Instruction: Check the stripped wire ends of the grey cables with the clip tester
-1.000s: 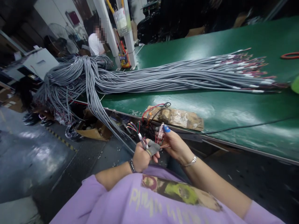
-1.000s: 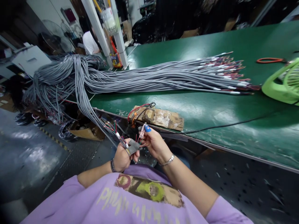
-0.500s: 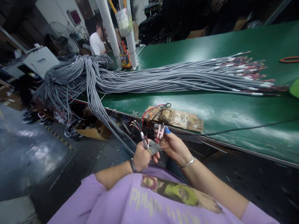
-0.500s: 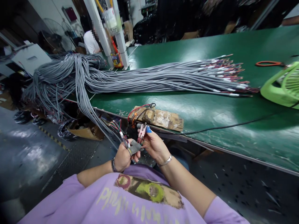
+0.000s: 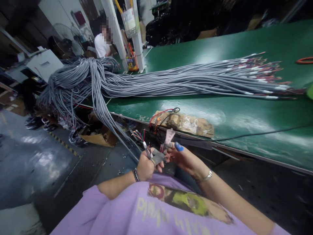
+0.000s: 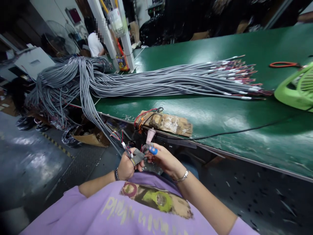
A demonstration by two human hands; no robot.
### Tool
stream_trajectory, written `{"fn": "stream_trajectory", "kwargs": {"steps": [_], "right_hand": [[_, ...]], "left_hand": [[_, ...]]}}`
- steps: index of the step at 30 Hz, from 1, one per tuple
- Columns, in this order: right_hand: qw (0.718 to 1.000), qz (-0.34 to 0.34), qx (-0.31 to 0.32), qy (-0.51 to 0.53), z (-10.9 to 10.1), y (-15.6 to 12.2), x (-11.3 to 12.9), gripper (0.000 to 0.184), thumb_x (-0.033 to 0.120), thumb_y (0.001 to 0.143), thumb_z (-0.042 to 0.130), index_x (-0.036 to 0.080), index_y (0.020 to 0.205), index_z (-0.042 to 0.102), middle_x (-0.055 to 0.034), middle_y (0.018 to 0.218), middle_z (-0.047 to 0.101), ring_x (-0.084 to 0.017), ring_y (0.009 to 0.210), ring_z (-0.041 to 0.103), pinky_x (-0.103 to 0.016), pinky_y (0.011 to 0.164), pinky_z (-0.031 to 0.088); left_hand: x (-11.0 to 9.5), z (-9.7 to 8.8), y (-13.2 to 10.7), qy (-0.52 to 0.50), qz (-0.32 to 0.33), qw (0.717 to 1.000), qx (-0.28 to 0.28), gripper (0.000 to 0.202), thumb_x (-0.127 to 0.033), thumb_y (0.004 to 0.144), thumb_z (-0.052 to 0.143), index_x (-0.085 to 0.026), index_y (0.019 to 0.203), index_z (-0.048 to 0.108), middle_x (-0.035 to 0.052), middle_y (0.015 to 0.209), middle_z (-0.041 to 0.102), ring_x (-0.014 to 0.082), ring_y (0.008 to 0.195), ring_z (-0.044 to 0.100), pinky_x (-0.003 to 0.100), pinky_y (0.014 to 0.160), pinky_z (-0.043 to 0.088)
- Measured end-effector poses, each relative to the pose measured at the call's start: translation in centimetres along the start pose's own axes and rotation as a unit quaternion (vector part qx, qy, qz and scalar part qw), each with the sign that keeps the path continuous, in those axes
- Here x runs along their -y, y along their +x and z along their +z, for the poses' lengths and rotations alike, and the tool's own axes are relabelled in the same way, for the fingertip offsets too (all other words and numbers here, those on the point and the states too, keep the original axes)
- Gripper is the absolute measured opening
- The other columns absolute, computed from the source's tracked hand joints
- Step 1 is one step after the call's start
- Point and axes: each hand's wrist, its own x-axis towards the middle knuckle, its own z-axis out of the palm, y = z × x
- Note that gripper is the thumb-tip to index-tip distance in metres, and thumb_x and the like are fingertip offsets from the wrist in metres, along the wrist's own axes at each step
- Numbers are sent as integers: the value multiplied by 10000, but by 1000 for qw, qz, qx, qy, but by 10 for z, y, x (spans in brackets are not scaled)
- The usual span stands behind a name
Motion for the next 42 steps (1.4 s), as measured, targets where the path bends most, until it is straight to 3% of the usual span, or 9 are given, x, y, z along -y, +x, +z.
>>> {"fn": "stream_trajectory", "kwargs": {"steps": [5,10,14,20,27,32,37,42], "right_hand": [[990,-42,-66,-113,6,-8,0,411,512,544,834,176,692,649,19,602,616,-109,550,489,-252,562,377],[980,-45,-81,-174,7,-7,-1,370,501,577,808,176,636,641,15,587,623,-121,559,506,-269,584,398],[977,-46,-122,-171,10,-6,-2,404,529,527,818,175,615,646,17,568,618,-114,541,484,-269,571,385],[982,-46,-121,-136,13,-6,-7,429,558,543,803,187,607,596,30,517,577,-105,500,449,-266,538,353],[989,-27,-113,-94,1,-5,-8,480,605,555,784,179,701,618,23,607,597,-112,571,493,-264,589,374],[989,-11,-75,-130,8,-3,2,519,588,513,812,177,793,665,-4,718,649,-139,664,542,-282,650,407],[981,-17,-111,-160,10,1,1,489,562,469,833,172,695,643,17,638,635,-119,597,513,-275,618,399],[983,-40,-105,-146,16,-2,-3,465,594,534,794,194,651,589,20,552,621,-126,518,518,-290,574,418]], "left_hand": [[-4,1,-1,36,-8,999,35,452,-546,587,765,-172,569,512,-8,457,569,85,343,485,192,355,323],[-10,2,0,62,-49,991,103,452,-543,537,788,-163,566,544,-10,431,554,87,319,464,196,341,310],[-9,2,0,42,-50,995,73,481,-581,536,775,-162,554,539,-4,426,560,90,322,476,191,338,300],[-4,3,0,8,-31,999,20,513,-612,549,757,-165,534,505,6,427,566,89,320,482,186,337,261],[-12,0,2,11,-35,999,22,510,-587,524,774,-165,511,488,-4,412,545,76,293,447,184,318,247],[-13,-1,4,40,-43,997,48,477,-559,534,778,-158,529,520,-14,401,530,71,299,434,184,320,267],[-11,-1,3,52,-49,995,64,460,-550,539,779,-154,558,546,-9,418,544,77,311,443,190,328,293],[-9,-1,2,42,-34,998,40,483,-561,538,781,-161,516,511,-3,420,549,79,313,456,191,333,305]]}}
